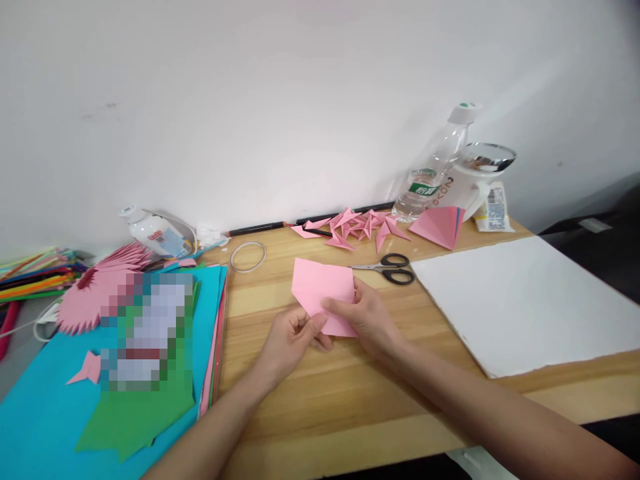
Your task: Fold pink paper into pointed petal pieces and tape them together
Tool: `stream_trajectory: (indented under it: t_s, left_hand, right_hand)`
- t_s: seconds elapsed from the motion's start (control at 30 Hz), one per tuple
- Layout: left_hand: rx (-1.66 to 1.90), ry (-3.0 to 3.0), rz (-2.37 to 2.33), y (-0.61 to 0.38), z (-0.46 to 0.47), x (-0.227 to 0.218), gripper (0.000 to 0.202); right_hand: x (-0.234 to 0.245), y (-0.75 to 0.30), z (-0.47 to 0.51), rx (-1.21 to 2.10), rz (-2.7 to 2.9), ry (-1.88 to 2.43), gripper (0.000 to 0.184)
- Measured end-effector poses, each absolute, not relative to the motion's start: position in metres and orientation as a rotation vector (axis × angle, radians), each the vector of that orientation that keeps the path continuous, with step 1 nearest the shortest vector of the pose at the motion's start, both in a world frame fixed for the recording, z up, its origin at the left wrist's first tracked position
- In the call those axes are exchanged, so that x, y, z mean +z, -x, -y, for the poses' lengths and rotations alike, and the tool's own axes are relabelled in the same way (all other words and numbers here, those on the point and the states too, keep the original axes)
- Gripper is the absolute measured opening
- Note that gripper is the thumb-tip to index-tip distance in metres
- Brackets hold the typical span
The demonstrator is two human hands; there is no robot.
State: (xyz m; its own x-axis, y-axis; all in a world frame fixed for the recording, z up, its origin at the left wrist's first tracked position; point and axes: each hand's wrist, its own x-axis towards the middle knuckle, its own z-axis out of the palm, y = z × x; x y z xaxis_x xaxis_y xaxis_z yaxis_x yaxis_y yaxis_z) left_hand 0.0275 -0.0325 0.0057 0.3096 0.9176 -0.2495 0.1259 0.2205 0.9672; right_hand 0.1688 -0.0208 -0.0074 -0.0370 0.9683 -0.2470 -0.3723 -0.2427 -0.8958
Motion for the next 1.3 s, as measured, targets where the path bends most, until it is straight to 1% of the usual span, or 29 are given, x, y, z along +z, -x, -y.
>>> stream_trajectory:
  t_s: [0.2,0.4,0.63,0.73,0.8,0.87,1.0,1.03,1.1,1.17,1.3]
  left_hand:
    - [0.922,-1.136,-1.134,-0.019,0.024,0.01,0.036]
    - [0.983,-1.172,-1.187,-0.016,0.025,0.011,0.035]
    - [0.85,-0.966,-1.034,-0.025,0.029,0.002,0.034]
    - [0.901,-0.813,-0.995,-0.025,0.028,0.0,0.032]
    - [0.964,-0.744,-1.01,-0.022,0.024,0.002,0.029]
    - [1.047,-0.688,-1.03,-0.019,0.021,0.005,0.026]
    - [1.136,-0.623,-1.026,-0.014,0.016,0.01,0.025]
    - [1.134,-0.619,-1.02,-0.013,0.015,0.01,0.026]
    - [1.122,-0.618,-1.008,-0.013,0.015,0.01,0.028]
    - [1.114,-0.63,-0.993,-0.012,0.016,0.01,0.029]
    - [1.103,-0.723,-0.95,-0.013,0.016,0.009,0.024]
  right_hand:
    - [-0.007,-0.168,0.021,1.573,0.796,1.06,0.052]
    - [-0.005,-0.168,0.023,1.593,0.807,1.067,0.053]
    - [-0.006,-0.168,0.023,1.576,0.875,1.041,0.051]
    - [-0.006,-0.168,0.022,1.649,0.903,1.002,0.051]
    - [-0.004,-0.169,0.02,1.64,0.902,1.022,0.047]
    - [-0.004,-0.172,0.019,1.553,0.925,1.009,0.04]
    - [-0.008,-0.176,0.017,1.406,1.161,0.903,0.013]
    - [-0.01,-0.177,0.017,1.36,1.273,0.885,0.011]
    - [-0.013,-0.178,0.017,1.23,1.483,0.865,0.016]
    - [-0.014,-0.178,0.017,1.127,1.617,0.847,0.018]
    - [-0.012,-0.18,0.017,1.139,1.693,0.791,0.017]
